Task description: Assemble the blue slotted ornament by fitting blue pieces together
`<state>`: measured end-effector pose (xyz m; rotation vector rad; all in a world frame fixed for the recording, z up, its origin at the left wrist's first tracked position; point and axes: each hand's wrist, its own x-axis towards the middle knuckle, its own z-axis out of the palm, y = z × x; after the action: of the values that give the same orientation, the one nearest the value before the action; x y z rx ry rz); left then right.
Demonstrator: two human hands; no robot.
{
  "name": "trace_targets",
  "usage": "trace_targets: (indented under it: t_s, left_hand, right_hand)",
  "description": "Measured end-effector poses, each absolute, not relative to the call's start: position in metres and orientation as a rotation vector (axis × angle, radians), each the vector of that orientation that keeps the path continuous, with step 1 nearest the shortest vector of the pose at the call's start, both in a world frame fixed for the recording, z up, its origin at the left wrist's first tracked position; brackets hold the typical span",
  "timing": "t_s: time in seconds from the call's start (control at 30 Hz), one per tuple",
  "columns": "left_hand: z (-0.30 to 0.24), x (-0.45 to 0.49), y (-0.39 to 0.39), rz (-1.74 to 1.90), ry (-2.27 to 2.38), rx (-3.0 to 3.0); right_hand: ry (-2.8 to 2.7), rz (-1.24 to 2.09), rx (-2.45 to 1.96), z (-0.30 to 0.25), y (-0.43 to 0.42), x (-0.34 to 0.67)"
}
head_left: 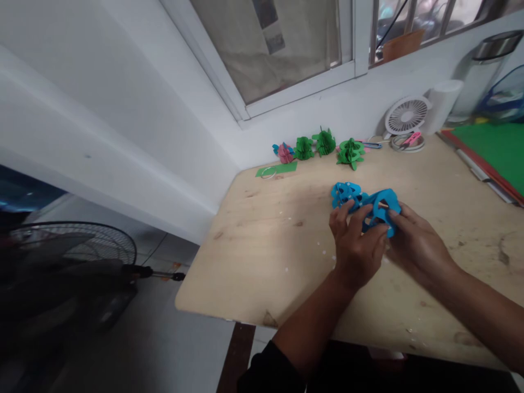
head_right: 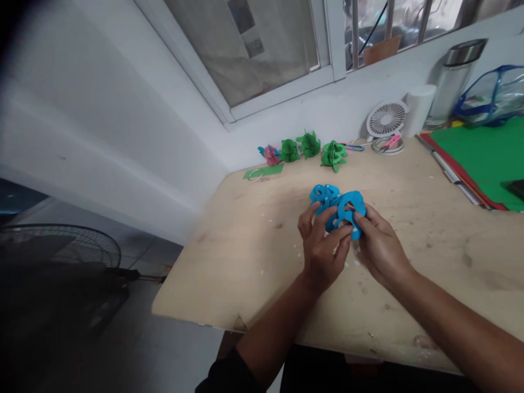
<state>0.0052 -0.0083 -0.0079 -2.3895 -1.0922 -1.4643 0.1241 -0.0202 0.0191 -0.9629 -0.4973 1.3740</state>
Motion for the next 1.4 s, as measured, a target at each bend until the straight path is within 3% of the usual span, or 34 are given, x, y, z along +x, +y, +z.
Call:
trace_targets:
  t_s: [1.4]
  left_hand:
    - [-0.019,0.005,-0.004,-1.486,-1.082,-2.362]
  right_hand:
    - [-0.522,1.502,-0.892,0.02,-0.024,0.128]
